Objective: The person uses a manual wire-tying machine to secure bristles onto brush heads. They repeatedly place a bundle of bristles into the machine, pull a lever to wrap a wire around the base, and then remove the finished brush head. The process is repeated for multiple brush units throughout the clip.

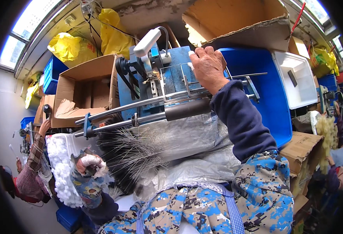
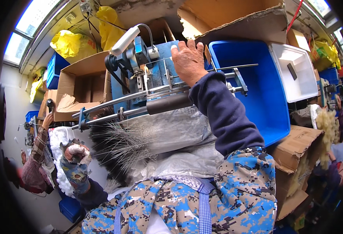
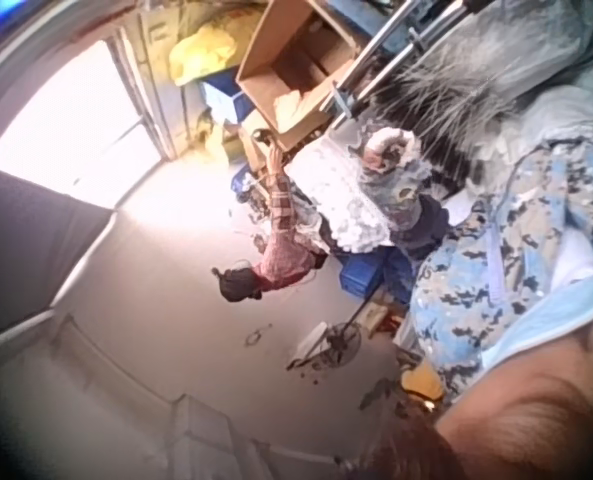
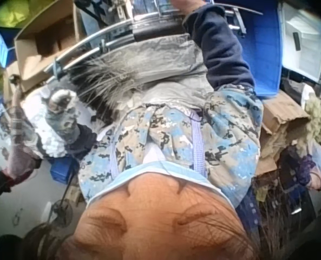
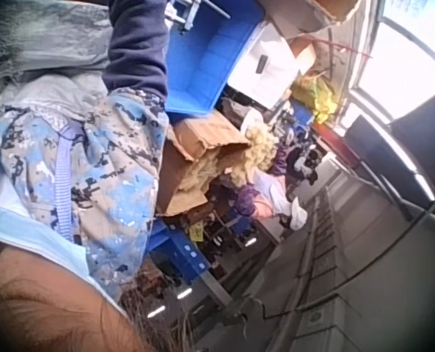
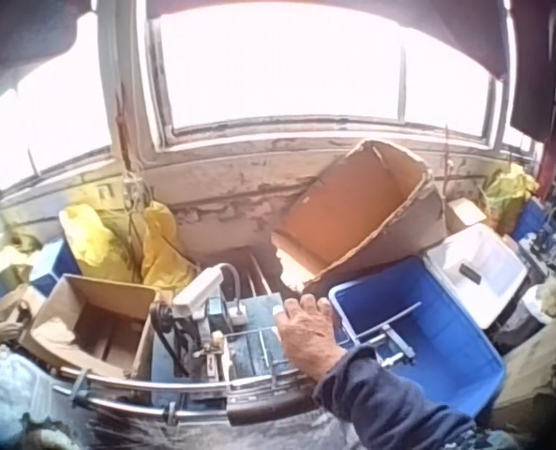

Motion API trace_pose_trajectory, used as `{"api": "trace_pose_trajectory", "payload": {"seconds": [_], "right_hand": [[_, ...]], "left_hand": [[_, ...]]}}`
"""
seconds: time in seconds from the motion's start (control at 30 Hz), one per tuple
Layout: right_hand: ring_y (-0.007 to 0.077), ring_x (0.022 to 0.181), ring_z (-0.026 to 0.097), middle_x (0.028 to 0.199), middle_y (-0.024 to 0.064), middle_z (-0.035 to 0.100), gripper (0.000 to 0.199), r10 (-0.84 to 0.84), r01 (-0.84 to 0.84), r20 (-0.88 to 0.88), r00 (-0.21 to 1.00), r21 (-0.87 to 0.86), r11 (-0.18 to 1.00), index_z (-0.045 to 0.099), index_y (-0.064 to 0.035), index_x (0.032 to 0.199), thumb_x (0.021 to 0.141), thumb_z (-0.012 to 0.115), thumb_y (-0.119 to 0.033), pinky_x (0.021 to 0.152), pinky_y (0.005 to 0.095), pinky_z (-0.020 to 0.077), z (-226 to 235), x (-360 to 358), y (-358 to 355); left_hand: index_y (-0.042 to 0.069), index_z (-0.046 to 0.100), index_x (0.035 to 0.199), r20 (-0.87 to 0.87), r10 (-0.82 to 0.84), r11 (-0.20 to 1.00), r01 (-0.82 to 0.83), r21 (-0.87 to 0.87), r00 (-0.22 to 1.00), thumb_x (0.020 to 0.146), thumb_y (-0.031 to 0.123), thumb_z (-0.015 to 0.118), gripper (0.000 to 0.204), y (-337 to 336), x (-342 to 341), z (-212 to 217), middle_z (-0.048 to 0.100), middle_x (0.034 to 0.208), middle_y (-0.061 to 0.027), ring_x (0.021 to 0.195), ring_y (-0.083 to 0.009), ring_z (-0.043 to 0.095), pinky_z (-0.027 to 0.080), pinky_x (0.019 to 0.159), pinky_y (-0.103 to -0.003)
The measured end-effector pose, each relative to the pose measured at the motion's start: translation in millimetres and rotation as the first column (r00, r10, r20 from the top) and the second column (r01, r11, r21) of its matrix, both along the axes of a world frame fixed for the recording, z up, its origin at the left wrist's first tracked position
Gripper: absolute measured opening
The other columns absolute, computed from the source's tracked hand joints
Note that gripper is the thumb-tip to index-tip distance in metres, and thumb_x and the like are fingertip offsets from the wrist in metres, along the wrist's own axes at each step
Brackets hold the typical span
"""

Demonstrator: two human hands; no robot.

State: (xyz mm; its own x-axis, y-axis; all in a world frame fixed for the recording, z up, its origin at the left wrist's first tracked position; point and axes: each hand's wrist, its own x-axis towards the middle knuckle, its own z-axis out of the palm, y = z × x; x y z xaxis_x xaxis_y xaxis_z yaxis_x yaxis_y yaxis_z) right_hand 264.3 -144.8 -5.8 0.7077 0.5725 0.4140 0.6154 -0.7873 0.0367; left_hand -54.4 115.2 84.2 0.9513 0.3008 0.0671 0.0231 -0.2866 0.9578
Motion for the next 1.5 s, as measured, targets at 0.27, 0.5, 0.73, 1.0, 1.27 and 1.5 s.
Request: {"api": "trace_pose_trajectory", "payload": {"seconds": [0.27, 0.5, 0.73, 1.0, 1.27, 1.5], "right_hand": [[0.0235, 0.074, 0.057, 0.07, 0.0064, 0.061, 0.006, 0.223, -0.259, -0.369, 0.902, -0.053, 0.964, 0.062, -0.0086, 0.074, 0.072, 0.056, -0.006, 0.073, 0.0362, 0.039, 53, -65, -50], [0.0333, 0.077, 0.057, 0.087, 0.0186, 0.057, 0.044, 0.797, -0.41, -0.42, 0.434, 0.695, 0.59, 0.052, 0.0032, 0.106, 0.062, 0.062, 0.003, 0.071, 0.0408, 0.0445, 34, -190, 2], [0.0259, 0.058, 0.055, 0.068, 0.0111, 0.05, 0.021, 0.499, -0.354, -0.27, 0.824, 0.441, 0.824, 0.053, 0.0045, 0.09, 0.07, 0.055, 0.007, 0.049, 0.0321, 0.0455, 50, -125, -6], [0.0273, 0.088, 0.056, 0.091, 0.0141, 0.056, 0.01, 0.136, -0.142, -0.221, 0.966, -0.013, 0.99, 0.062, -0.0078, 0.078, 0.074, 0.054, -0.008, 0.068, 0.0383, 0.0466, -2, -17, 52], [0.0269, 0.085, 0.057, 0.093, 0.0125, 0.06, 0.015, 0.095, -0.107, -0.251, 0.963, -0.034, 0.994, 0.065, -0.01, 0.082, 0.075, 0.052, -0.014, 0.07, 0.0394, 0.0442, -24, -4, 59], [0.0263, 0.08, 0.059, 0.082, 0.0085, 0.061, 0.012, 0.142, -0.158, -0.211, 0.967, -0.06, 0.986, 0.063, -0.007, 0.077, 0.074, 0.053, -0.012, 0.065, 0.0394, 0.0465, -17, -5, 59]], "left_hand": [[0.006, 0.054, 0.087, -0.078, 0.052, 0.998, -0.049, 0.047, 0.996, 0.065, -0.011, 0.066, 0.03, 30, -34, 13, 0.055, 0.082, -0.0065, 0.073, -0.0141, 0.053, 0.045, 0.064, -0.023], [0.007, 0.058, 0.078, 0.028, -0.151, 0.975, 0.145, 0.171, 0.988, 0.063, -0.004, 0.071, 0.022, -51, 28, -12, 0.059, 0.078, -0.007, 0.071, -0.0187, 0.058, 0.047, 0.065, -0.029], [0.006, 0.059, 0.1, -0.014, 0.107, 0.571, -0.05, 0.82, 0.994, 0.068, 0.006, 0.068, 0.033, -29, 35, -15, 0.059, 0.097, -0.0133, 0.088, -0.0324, 0.057, 0.045, 0.086, -0.038], [0.001, 0.055, 0.11, -0.222, 0.086, 0.509, 0.149, 0.848, 0.971, 0.067, 0.003, 0.062, 0.044, 32, 20, -72, 0.061, 0.091, -0.0092, 0.082, -0.0294, 0.059, 0.05, 0.07, -0.036], [0.001, 0.059, 0.098, -0.257, 0.07, 0.852, 0.076, 0.518, 0.964, 0.077, 0.0, 0.053, 0.022, 18, 18, -41, 0.05, 0.076, -0.0042, 0.063, -0.0136, 0.049, 0.041, 0.056, -0.025], [0.0, 0.058, 0.095, -0.165, 0.196, 0.827, -0.072, 0.557, 0.967, 0.094, 0.019, 0.046, 0.022, 16, 7, -8, 0.053, 0.073, -0.0007, 0.061, -0.0075, 0.046, 0.036, 0.053, -0.02]]}}
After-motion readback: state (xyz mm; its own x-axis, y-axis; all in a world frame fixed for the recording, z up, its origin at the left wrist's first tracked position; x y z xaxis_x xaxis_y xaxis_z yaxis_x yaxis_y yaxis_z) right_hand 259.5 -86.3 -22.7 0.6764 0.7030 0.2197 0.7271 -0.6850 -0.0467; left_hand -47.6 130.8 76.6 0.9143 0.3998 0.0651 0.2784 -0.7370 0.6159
